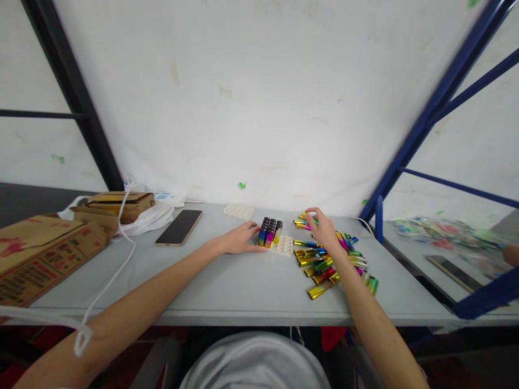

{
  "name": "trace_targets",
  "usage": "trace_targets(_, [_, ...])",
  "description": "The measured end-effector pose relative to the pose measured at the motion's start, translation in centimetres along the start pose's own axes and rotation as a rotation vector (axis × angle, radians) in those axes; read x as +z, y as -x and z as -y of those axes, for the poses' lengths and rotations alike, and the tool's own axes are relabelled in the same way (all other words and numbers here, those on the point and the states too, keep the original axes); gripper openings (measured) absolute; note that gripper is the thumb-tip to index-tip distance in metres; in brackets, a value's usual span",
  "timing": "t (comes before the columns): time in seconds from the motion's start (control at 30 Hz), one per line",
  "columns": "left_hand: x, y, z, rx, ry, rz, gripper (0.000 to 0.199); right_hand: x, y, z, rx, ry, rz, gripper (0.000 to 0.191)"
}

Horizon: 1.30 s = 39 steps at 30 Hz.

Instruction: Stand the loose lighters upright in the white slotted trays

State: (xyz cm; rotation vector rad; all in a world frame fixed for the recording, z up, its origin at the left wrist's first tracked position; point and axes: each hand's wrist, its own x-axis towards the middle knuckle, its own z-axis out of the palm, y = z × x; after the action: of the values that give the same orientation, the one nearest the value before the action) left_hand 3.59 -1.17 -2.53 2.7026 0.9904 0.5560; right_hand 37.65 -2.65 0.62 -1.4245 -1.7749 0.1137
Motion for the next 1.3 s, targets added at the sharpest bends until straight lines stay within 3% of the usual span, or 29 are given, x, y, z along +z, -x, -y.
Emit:
trace_targets(0.17, [0.1,0.0,0.2,0.013,0.011,-0.006,0.077,1.5,0.5,1.5,0.038,-0.224,-0.015,0.037])
trace_targets(0.47, [0.3,0.1,0.4,0.014,0.016,-0.015,0.079,3.1,0.8,2.4,0.065,-0.259,-0.005,0.034])
trace_targets(0.73, [0.3,0.1,0.6,-0.002,0.009,-0.006,0.08,3.3,0.7,2.6,0.024,-0.275,0.07,0.068])
trace_targets(0.97, [0.4,0.0,0.7,-0.007,0.017,-0.002,0.081,3.5,1.5,4.4,0.019,-0.571,0.239,0.061])
trace_targets(1.13, [0.2,0.1,0.5,-0.007,0.018,0.005,0.08,4.2,1.7,4.4,0.108,-0.537,0.246,0.073])
trace_targets(1.3, [0.1,0.1,0.3,-0.014,0.025,0.007,0.08,4.6,1.8,4.1,0.139,-0.447,0.181,0.064])
